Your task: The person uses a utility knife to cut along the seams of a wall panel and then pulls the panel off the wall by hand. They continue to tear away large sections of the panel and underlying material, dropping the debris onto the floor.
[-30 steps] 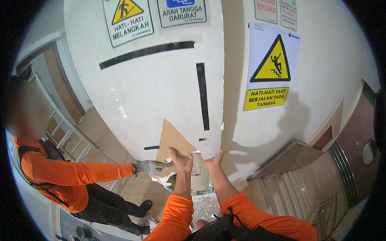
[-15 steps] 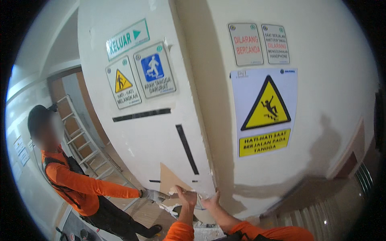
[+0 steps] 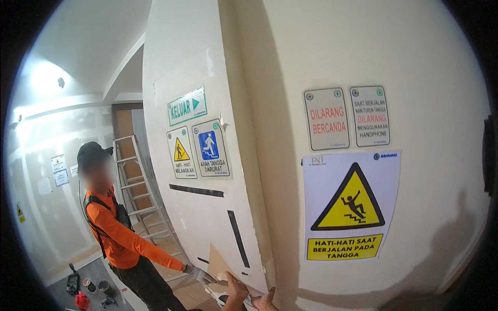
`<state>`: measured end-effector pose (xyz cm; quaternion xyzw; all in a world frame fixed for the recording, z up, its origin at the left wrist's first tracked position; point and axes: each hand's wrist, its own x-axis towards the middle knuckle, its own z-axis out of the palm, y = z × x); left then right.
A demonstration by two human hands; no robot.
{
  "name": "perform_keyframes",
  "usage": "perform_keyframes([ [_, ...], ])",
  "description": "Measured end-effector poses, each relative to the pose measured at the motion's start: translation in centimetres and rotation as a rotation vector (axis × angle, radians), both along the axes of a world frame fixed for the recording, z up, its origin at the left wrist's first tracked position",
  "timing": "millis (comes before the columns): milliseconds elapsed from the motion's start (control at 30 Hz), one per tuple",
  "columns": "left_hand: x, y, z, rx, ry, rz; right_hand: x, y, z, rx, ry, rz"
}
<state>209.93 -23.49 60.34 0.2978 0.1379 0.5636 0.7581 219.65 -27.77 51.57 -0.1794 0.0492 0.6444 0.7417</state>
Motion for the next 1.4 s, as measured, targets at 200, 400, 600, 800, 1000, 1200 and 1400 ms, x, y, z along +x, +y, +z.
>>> perform_keyframes([
  [200,-2.1,3.3,-5.5,-0.17,0.035,0.112,7.0,-6.1,-3.3,-0.257,-1.071,-0.235],
  [400,-0.9,1.5,-1.6,-0.111,0.051,0.072,7.8,-2.4,13.2,-0.049,-1.337,-0.576],
  [600,-0.8,0.1,0.0,-0.094,-0.088,-0.052,5.0,2.6,12.0,-0.111,-1.542,-0.825],
  [800,-2.6,0.8,-0.7,-0.116,-0.089,-0.074,5.4,4.1,14.6,-0.16,-1.304,-0.63],
  [1000,-3.1,0.3,-0.3,-0.085,-0.083,-0.071,5.2,3.4,14.0,-0.198,-1.313,-0.496],
  [1200,-3.2,1.4,-1.1,-0.062,-0.084,-0.024,4.8,3.1,15.0,-0.158,-1.362,-0.402],
  [1400,-3.0,1.6,-1.1,-0.113,-0.094,-0.101,5.3,5.2,13.4,0.027,-1.504,-0.608],
])
